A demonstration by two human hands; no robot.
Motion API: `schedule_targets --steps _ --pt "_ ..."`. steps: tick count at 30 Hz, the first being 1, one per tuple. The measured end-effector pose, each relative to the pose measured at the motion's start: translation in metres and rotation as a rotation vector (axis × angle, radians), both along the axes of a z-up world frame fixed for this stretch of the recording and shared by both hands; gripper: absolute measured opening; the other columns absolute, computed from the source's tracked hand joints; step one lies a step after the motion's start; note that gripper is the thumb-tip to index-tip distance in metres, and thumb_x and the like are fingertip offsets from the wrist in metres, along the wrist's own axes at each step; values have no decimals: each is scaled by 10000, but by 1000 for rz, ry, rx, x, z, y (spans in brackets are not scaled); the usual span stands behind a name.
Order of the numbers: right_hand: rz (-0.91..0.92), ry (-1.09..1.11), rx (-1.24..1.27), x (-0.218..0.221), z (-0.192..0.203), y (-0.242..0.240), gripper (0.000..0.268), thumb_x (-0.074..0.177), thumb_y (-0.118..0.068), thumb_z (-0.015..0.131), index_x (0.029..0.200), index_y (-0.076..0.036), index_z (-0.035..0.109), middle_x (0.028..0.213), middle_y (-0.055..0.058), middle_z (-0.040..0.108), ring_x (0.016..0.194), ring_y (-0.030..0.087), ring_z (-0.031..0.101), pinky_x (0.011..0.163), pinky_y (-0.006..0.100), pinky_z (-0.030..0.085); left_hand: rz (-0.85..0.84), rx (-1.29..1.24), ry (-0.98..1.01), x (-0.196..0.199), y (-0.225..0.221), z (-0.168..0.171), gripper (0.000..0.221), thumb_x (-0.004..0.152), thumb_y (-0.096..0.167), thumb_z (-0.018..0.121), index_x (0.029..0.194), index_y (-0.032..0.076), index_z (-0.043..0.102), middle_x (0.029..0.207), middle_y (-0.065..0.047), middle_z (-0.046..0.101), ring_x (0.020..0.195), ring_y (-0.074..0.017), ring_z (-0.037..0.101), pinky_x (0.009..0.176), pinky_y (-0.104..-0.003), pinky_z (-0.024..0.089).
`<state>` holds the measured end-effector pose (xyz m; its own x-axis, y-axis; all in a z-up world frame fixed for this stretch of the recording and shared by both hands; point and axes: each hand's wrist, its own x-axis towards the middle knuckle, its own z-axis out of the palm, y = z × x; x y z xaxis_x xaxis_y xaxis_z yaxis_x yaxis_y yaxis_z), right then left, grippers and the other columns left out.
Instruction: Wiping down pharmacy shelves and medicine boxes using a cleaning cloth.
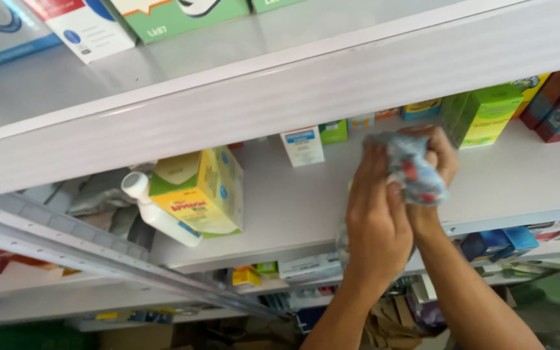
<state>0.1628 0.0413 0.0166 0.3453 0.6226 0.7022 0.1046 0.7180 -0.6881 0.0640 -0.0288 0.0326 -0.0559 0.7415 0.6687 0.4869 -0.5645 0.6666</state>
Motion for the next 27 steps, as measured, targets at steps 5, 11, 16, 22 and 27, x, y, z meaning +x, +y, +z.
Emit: schedule_targets --steps 5,11,16,22,27 --pt "-44 53 -27 11 -12 11 296 1020 -80 386 1004 40 656 1042 83 686 752 97 438 717 234 372 -2 137 62 -6 -6 -20 386 1140 141 438 1389 -131 552 1442 -332 584 1381 -481 583 1148 -499 452" --pt "-55 -99 93 -6 3 2 281 984 -54 386 1007 61 642 1072 112 663 981 172 590 917 285 474 31 -171 39 -20 -1 -12 440 1082 151 409 1389 -136 542 1343 -343 619 1208 -476 645 1054 -495 532" --pt "51 -33 64 -4 5 5 248 1001 -59 385 977 57 603 1029 112 655 911 160 581 878 272 485 -69 84 -73 -12 2 -1 412 1130 139 399 1425 -117 529 1452 -339 587 1306 -488 622 1102 -489 530" --pt "10 -35 97 -7 4 6 226 966 -19 398 990 71 603 996 137 658 926 180 590 900 283 482 10 -148 -30 -23 5 -5 428 1086 156 403 1416 -87 527 1382 -317 616 1215 -474 667 1018 -485 564" --pt "-20 -129 100 -9 6 4 266 959 -14 383 1013 76 627 1051 140 656 914 182 592 875 287 480 -93 -190 -178 -14 4 11 479 1071 172 376 1472 -68 482 1374 -291 617 1116 -441 706 942 -447 601"
